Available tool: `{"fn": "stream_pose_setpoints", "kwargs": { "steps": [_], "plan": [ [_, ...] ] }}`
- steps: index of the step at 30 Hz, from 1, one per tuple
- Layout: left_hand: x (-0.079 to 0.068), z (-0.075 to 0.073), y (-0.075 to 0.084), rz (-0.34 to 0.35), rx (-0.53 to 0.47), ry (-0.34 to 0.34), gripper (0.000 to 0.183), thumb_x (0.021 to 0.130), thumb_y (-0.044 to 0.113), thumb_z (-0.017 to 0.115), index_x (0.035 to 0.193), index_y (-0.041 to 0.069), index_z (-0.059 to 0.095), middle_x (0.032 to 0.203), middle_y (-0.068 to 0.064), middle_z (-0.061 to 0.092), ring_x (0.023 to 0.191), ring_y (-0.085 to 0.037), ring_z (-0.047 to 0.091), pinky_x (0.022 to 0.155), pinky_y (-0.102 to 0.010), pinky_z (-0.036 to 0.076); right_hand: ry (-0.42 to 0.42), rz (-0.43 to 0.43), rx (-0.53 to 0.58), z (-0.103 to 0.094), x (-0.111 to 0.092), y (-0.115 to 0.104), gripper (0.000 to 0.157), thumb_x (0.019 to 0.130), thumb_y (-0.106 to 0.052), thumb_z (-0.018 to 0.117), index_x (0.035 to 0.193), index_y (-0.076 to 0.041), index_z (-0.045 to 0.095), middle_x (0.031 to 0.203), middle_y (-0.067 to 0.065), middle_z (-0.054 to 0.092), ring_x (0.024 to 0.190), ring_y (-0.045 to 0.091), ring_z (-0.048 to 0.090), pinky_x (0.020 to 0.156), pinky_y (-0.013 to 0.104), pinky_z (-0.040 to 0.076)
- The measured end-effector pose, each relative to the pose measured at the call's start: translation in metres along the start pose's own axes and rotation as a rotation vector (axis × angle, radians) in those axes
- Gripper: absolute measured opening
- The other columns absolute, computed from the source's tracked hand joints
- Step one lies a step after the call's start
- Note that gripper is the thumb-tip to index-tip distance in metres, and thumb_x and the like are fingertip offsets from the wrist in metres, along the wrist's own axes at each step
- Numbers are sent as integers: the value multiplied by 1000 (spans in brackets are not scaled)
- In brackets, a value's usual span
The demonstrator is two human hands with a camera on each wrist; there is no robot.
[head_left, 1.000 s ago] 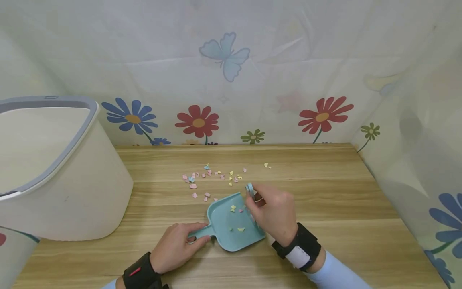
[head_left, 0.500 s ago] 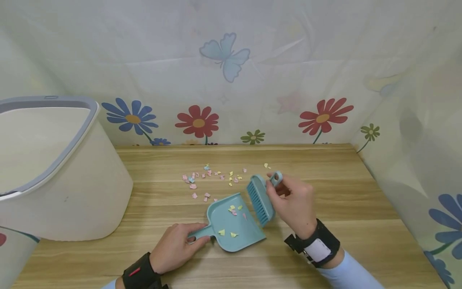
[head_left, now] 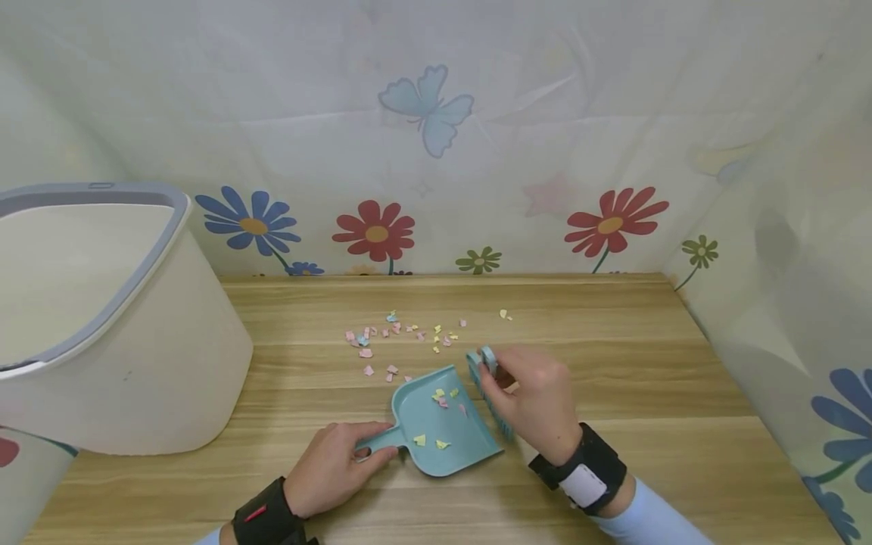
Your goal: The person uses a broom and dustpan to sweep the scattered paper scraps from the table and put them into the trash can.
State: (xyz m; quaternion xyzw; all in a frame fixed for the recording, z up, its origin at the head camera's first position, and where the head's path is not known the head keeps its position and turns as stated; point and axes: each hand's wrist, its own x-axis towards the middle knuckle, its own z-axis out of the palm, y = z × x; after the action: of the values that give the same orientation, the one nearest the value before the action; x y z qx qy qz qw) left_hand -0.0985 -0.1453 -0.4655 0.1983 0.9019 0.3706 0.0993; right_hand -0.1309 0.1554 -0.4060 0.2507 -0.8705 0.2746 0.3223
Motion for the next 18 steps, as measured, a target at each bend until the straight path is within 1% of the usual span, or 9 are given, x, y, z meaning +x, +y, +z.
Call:
{"fn": "stream_pose_setpoints", "kwargs": {
  "steps": [4, 8, 11, 14, 15, 18],
  "plan": [
    [0, 0, 1, -4, -2, -4, 43, 97, 41, 73, 126, 9, 75, 117, -4, 77, 57, 3, 43, 52, -20, 36, -3, -11, 39, 3, 1, -4, 7, 84, -7, 81, 89, -8, 76, 74, -2, 71, 61, 6, 64, 54, 25, 54],
    [1, 0, 0, 4, 2, 1, 43, 97, 41, 72, 126, 9, 75, 120, -4, 77, 65, 3, 52, 56, -19, 40, 13, -9, 171, 1, 2, -4, 13, 85, -5, 79, 98, -5, 78, 81, 2, 75, 63, 7, 65, 57, 19, 53],
    [1, 1, -1, 10, 7, 7, 45, 98, 42, 72, 127, 8, 74, 122, -5, 76, 70, 3, 55, 60, -20, 43, 70, 21, 259, -3, 3, 1, 18, 85, -1, 79, 103, -2, 78, 86, 6, 78, 62, 8, 66, 57, 18, 53],
    [1, 2, -1, 7, 11, 7, 46, 98, 42, 71, 128, 7, 73, 120, -6, 76, 66, 3, 51, 60, -20, 43, 152, 51, 274, -9, 3, 8, 20, 83, 2, 79, 102, -2, 79, 83, 8, 78, 61, 7, 63, 57, 20, 53],
    [1, 1, -1, 5, 13, 5, 46, 98, 43, 71, 128, 8, 72, 115, -5, 77, 64, 3, 49, 60, -20, 42, 174, 60, 271, -11, 3, 11, 21, 82, 3, 79, 102, -2, 79, 81, 7, 77, 60, 6, 62, 56, 20, 53],
    [1, 1, -1, -1, 9, -5, 46, 98, 43, 70, 130, 10, 71, 106, 1, 77, 59, 3, 44, 57, -20, 39, 227, 93, 268, -17, 1, 20, 23, 79, 7, 80, 100, -2, 80, 76, 6, 76, 60, 3, 60, 56, 20, 50]
  ]
}}
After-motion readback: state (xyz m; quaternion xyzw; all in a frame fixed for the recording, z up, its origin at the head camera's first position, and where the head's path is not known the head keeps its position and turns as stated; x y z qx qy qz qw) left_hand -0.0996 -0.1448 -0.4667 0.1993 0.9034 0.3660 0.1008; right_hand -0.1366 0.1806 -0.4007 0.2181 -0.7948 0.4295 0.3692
